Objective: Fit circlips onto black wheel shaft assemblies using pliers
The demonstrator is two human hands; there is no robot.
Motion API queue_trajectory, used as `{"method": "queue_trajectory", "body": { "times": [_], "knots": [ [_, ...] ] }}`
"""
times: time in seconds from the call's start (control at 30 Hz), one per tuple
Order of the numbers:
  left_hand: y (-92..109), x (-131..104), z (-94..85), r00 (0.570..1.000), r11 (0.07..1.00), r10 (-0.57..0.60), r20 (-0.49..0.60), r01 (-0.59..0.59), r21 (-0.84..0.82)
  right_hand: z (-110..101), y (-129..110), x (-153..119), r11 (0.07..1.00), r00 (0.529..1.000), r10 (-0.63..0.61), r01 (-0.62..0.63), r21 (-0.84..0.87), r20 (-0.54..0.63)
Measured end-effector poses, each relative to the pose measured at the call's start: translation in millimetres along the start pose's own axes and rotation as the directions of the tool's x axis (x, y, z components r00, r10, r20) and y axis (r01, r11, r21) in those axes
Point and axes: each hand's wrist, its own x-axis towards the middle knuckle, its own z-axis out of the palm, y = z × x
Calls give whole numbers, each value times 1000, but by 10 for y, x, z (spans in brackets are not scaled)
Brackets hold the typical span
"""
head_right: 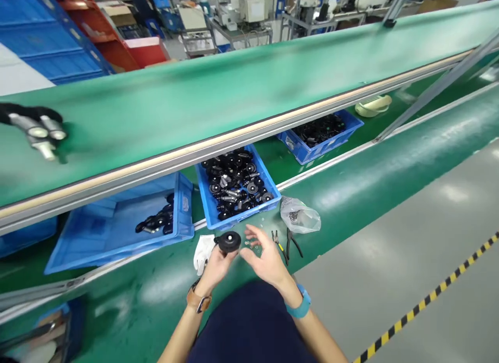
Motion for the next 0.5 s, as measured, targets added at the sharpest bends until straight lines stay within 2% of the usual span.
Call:
{"method": "queue_trajectory", "body": {
  "times": [0.1,0.17,0.4,0.5],
  "knots": [
    [68,-369,-38,991,996,90,102,-90,-5,77,-165,-121,979,974,-52,94,-183,221],
    [124,-554,-65,987,993,116,114,-115,-13,101,-262,-211,956,949,-56,140,-257,309],
    [267,-962,-99,984,996,87,154,-90,11,17,-452,-407,950,854,-113,243,-197,508],
    [315,-1026,-91,981,993,108,161,-113,20,-24,-488,-449,951,840,-86,229,-206,536]
  ]
}}
